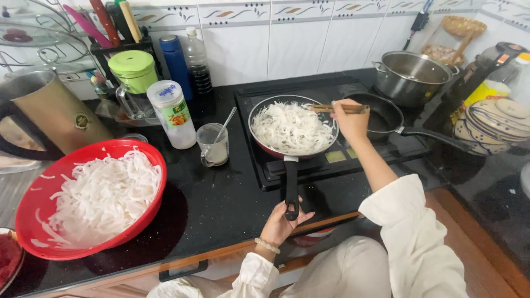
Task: The person is stirring white noodles in a frying pan on a stovetop using chopsticks.
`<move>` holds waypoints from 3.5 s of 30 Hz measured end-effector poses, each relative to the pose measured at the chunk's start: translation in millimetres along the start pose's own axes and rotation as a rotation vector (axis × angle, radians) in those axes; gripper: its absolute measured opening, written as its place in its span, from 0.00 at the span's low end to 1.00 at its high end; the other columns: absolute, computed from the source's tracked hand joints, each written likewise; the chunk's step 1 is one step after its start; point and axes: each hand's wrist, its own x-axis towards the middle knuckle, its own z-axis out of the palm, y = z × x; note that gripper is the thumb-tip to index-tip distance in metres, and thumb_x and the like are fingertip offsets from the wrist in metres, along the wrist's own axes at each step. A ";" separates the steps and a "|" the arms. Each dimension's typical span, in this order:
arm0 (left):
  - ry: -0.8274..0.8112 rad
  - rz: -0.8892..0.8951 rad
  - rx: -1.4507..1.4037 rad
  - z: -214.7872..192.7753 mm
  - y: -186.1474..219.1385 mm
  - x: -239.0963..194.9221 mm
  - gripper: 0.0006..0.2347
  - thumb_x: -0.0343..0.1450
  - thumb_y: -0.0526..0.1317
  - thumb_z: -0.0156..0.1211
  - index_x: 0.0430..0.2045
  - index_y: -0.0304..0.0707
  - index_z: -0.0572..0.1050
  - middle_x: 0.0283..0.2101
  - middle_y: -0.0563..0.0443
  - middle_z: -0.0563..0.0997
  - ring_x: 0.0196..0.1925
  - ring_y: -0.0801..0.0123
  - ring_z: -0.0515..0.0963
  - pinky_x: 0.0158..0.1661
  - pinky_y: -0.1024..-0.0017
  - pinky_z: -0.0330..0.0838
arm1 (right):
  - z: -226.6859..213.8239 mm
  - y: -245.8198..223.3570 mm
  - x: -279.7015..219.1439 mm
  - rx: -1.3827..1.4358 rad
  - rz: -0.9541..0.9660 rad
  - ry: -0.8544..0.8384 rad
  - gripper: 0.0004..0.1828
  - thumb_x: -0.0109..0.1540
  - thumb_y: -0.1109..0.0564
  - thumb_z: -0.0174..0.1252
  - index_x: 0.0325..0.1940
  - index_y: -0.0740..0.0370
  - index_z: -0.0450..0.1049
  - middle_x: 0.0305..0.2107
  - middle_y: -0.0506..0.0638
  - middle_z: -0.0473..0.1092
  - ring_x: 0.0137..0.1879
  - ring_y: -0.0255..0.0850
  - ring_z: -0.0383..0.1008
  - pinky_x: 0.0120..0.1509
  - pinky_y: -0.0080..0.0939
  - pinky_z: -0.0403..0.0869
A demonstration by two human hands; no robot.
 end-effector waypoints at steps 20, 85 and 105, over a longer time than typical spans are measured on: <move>-0.012 0.004 -0.009 -14.3 -8.9 0.1 0.19 0.71 0.44 0.56 0.48 0.23 0.68 0.28 0.44 0.78 0.34 0.65 0.80 0.60 0.45 0.66 | 29.6 -10.2 -21.2 -0.042 -0.050 -0.156 0.06 0.62 0.63 0.56 0.38 0.66 0.77 0.28 0.56 0.77 0.33 0.38 0.82 0.27 0.23 0.76; -0.038 0.067 0.135 -55.4 -25.8 8.6 0.21 0.73 0.50 0.47 0.51 0.28 0.69 0.30 0.39 0.80 0.41 0.52 0.83 0.61 0.37 0.60 | -48.2 20.0 -134.0 0.352 0.140 0.151 0.06 0.65 0.65 0.56 0.42 0.73 0.74 0.35 0.76 0.71 0.37 0.61 0.76 0.41 0.52 0.79; -0.036 0.079 0.188 -46.0 -21.9 4.1 0.24 0.74 0.53 0.43 0.52 0.27 0.67 0.26 0.39 0.78 0.40 0.49 0.82 0.61 0.37 0.60 | -5.8 78.2 -163.8 0.281 0.192 0.226 0.22 0.63 0.58 0.61 0.60 0.68 0.68 0.24 0.53 0.73 0.23 0.32 0.69 0.27 0.28 0.71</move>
